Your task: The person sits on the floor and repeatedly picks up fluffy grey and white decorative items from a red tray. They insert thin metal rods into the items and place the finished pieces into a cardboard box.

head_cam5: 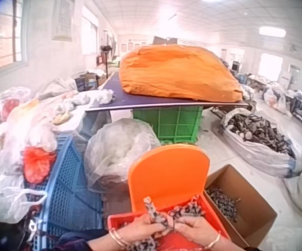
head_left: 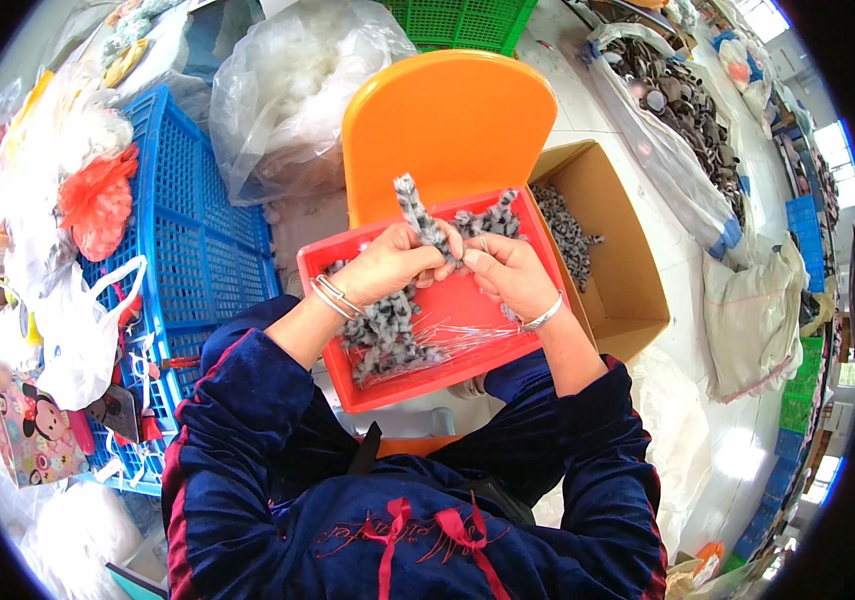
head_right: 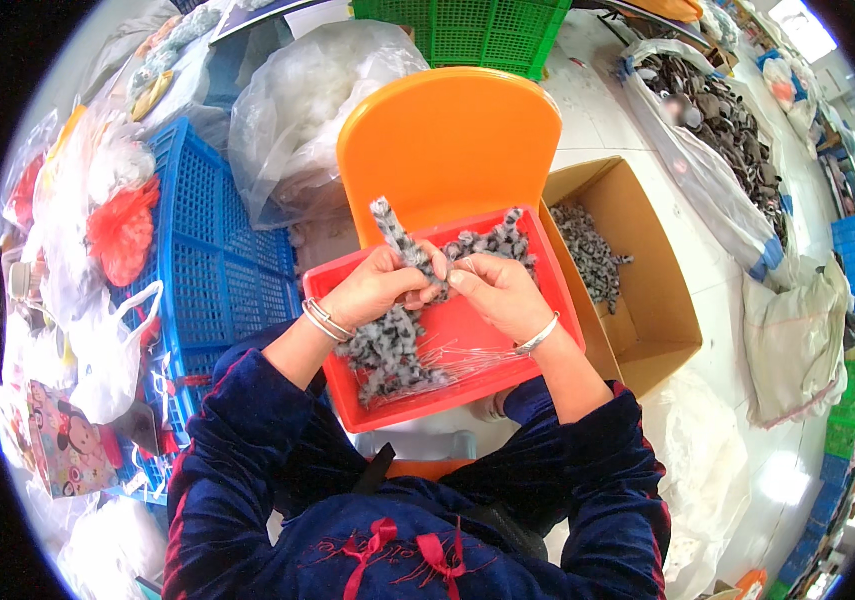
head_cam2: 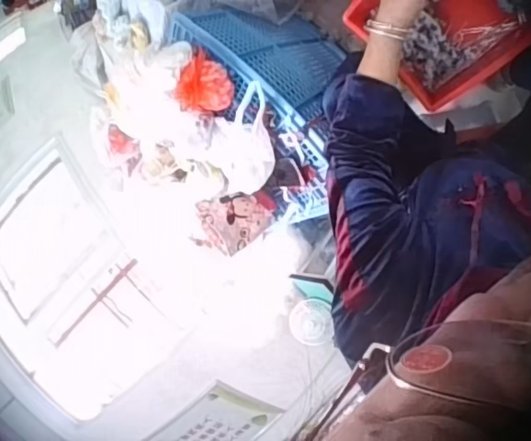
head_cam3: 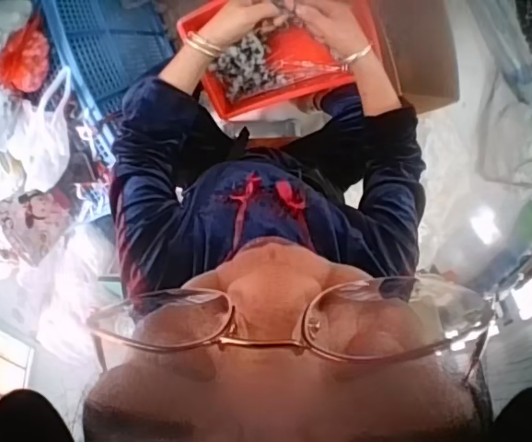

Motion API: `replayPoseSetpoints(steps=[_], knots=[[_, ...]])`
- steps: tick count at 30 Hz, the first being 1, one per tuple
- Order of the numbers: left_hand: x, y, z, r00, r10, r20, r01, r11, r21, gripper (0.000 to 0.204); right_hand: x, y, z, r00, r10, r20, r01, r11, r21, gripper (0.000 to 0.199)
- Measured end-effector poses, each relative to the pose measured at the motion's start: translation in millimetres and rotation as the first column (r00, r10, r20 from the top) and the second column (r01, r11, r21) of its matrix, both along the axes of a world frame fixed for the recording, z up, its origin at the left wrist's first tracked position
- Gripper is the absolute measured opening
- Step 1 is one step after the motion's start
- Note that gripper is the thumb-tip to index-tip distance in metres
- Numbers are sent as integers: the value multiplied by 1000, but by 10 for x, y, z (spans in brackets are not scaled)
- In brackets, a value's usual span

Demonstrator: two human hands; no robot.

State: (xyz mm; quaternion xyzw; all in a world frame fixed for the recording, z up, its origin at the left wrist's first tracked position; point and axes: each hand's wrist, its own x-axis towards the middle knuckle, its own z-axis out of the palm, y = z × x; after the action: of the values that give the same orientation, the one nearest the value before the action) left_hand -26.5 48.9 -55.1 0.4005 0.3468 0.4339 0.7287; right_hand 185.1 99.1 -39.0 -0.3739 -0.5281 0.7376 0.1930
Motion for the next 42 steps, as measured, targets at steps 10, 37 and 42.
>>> replayPoseSetpoints(steps=[10,37,42], knots=[[54,-15,35,970,124,-207,-134,990,-35,25,-107,-106,-40,995,-99,-31,104,937,334,11],[42,-63,43,900,230,-369,-170,967,188,20,52,-33,219,950,-140,279,-165,534,829,6],[21,-59,41,897,159,-412,-112,984,136,23,65,-30,229,942,-120,314,-213,509,834,5]])
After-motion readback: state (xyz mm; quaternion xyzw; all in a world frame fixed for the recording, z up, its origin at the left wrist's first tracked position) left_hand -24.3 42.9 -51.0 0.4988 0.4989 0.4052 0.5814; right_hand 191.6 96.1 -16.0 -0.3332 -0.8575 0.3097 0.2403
